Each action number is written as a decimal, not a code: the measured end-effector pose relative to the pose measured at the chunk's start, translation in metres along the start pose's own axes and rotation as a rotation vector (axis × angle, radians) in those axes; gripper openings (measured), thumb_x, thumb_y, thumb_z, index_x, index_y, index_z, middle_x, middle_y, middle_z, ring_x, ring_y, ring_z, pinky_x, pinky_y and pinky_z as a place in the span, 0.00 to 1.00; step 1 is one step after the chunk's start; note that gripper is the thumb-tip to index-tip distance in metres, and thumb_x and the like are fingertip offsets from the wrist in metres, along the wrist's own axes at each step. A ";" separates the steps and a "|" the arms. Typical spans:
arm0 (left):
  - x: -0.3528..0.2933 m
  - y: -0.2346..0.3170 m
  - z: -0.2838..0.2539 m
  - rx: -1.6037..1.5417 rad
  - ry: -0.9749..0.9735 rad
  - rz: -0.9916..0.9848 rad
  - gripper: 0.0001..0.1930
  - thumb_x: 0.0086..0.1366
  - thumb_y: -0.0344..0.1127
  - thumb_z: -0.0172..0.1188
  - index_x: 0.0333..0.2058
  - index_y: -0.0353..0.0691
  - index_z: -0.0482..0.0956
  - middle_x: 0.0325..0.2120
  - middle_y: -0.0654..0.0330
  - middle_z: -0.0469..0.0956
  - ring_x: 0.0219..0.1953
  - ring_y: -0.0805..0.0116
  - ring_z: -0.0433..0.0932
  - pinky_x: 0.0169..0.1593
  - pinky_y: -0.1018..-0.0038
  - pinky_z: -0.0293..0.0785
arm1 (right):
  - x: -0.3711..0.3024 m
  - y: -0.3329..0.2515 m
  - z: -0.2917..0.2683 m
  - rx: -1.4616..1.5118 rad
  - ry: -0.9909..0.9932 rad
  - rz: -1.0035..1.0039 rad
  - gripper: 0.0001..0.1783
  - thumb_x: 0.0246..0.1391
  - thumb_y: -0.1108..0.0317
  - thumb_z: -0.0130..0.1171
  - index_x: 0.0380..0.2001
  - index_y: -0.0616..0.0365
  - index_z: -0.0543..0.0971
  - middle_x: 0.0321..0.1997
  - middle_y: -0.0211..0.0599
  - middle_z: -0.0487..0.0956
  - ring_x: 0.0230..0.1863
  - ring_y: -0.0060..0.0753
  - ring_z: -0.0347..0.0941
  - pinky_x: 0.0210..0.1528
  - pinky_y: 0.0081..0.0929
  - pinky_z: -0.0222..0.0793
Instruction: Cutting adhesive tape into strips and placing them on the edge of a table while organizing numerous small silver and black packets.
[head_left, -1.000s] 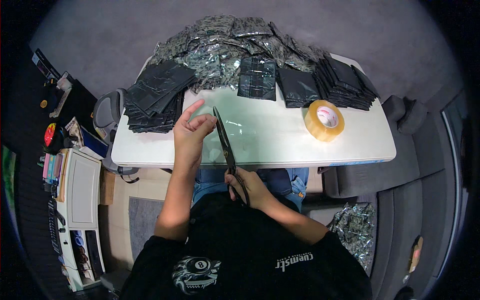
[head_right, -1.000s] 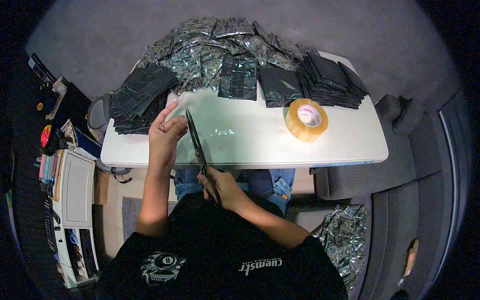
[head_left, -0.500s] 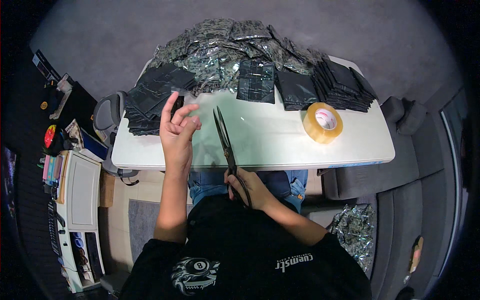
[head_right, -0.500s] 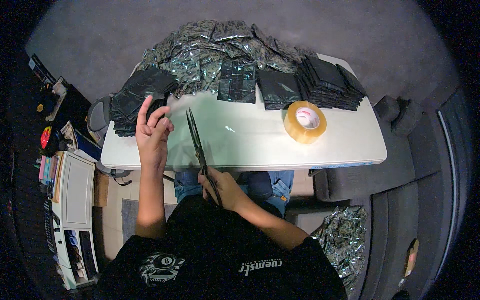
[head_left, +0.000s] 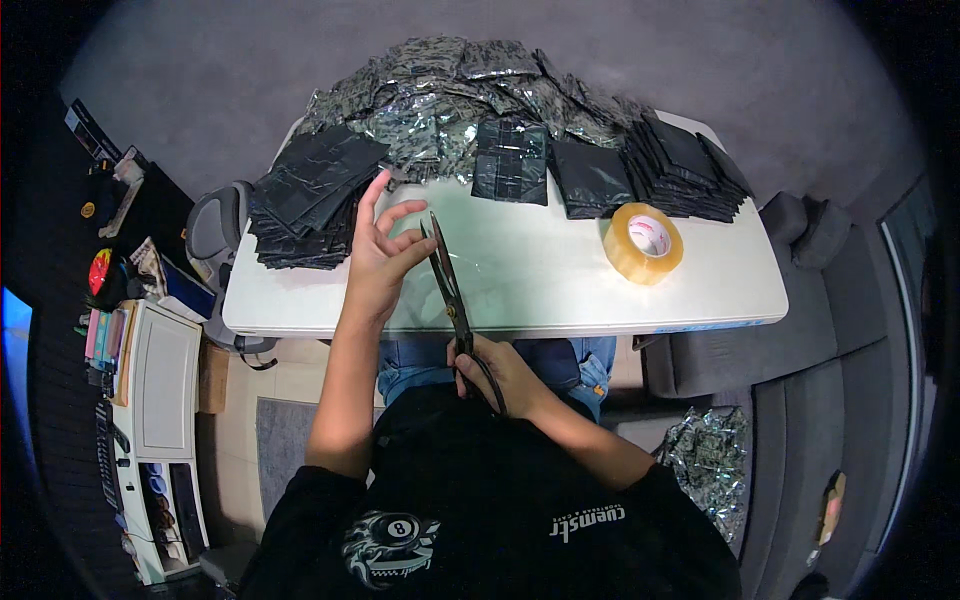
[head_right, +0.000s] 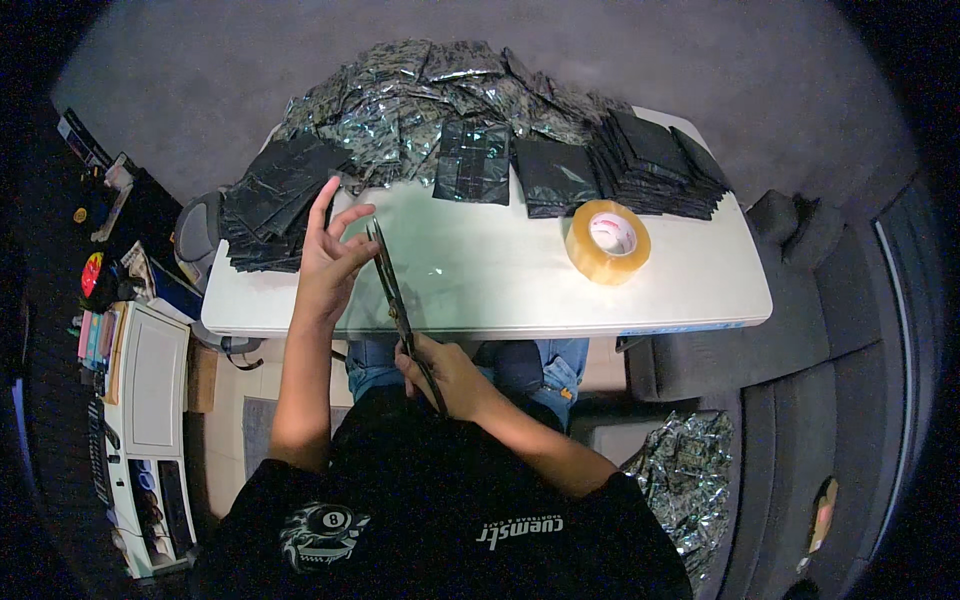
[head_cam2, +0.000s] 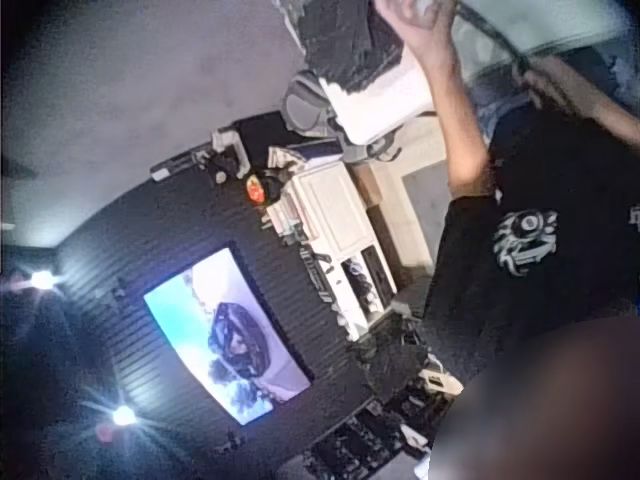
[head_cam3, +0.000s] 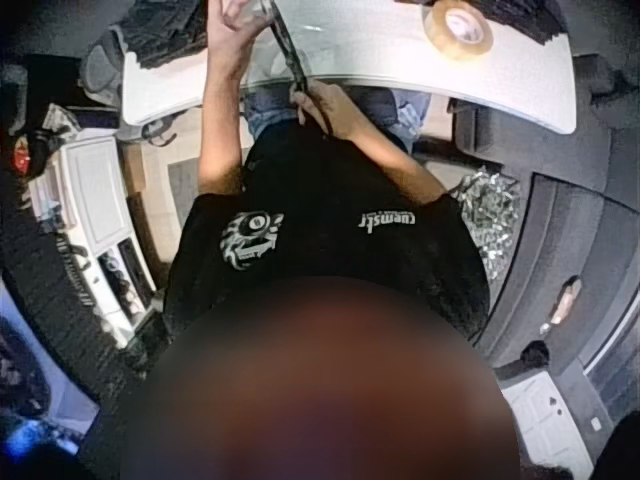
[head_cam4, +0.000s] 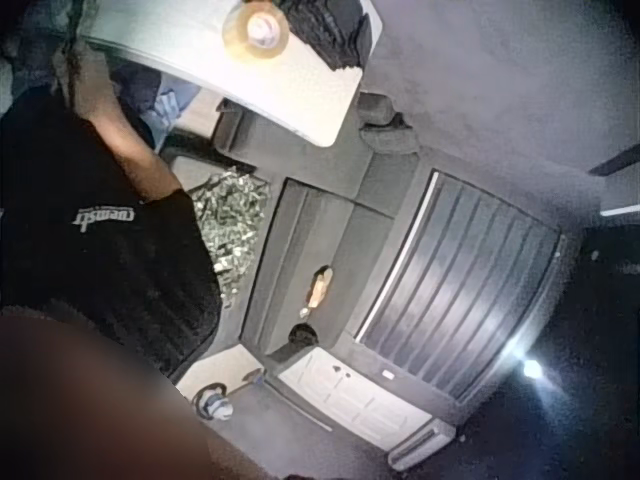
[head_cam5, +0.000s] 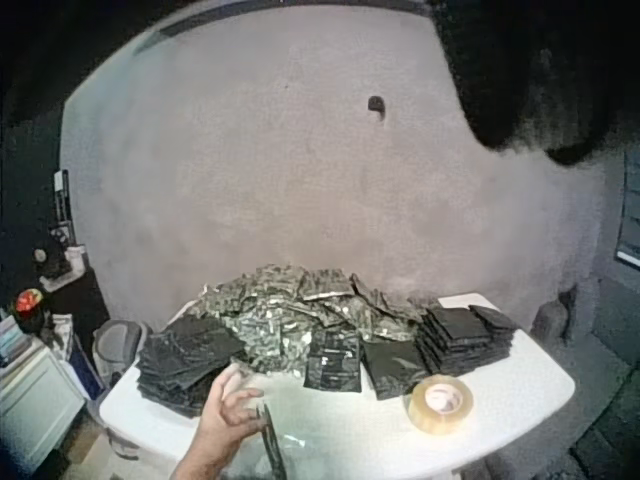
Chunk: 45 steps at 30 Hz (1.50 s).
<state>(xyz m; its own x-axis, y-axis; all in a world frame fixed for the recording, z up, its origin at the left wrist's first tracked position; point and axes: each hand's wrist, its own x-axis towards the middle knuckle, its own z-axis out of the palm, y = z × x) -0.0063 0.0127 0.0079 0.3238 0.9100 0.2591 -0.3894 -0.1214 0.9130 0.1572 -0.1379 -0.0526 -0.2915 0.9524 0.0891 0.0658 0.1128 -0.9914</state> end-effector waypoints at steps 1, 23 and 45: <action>0.000 0.000 0.000 0.000 0.001 -0.002 0.52 0.56 0.12 0.65 0.75 0.48 0.48 0.58 0.46 0.70 0.44 0.66 0.82 0.51 0.70 0.81 | 0.000 0.000 0.000 0.016 -0.004 0.008 0.15 0.74 0.58 0.50 0.41 0.61 0.72 0.22 0.35 0.76 0.24 0.28 0.76 0.32 0.30 0.72; 0.005 -0.001 0.000 0.027 -0.053 0.091 0.60 0.51 0.10 0.64 0.76 0.53 0.41 0.60 0.43 0.69 0.38 0.68 0.83 0.54 0.67 0.81 | -0.003 0.001 -0.009 0.030 -0.167 0.120 0.24 0.68 0.45 0.51 0.50 0.55 0.69 0.31 0.34 0.79 0.21 0.21 0.71 0.25 0.22 0.70; 0.000 0.014 0.004 0.125 0.083 -0.017 0.51 0.52 0.10 0.66 0.73 0.44 0.53 0.55 0.48 0.73 0.38 0.68 0.85 0.53 0.69 0.82 | -0.011 0.009 -0.005 -0.182 -0.118 0.124 0.24 0.67 0.47 0.57 0.49 0.58 0.69 0.30 0.46 0.75 0.33 0.45 0.74 0.42 0.41 0.69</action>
<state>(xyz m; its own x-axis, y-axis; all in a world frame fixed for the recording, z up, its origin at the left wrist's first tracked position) -0.0082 0.0092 0.0221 0.2547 0.9414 0.2212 -0.2727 -0.1495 0.9504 0.1655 -0.1465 -0.0619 -0.3791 0.9237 -0.0548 0.2760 0.0563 -0.9595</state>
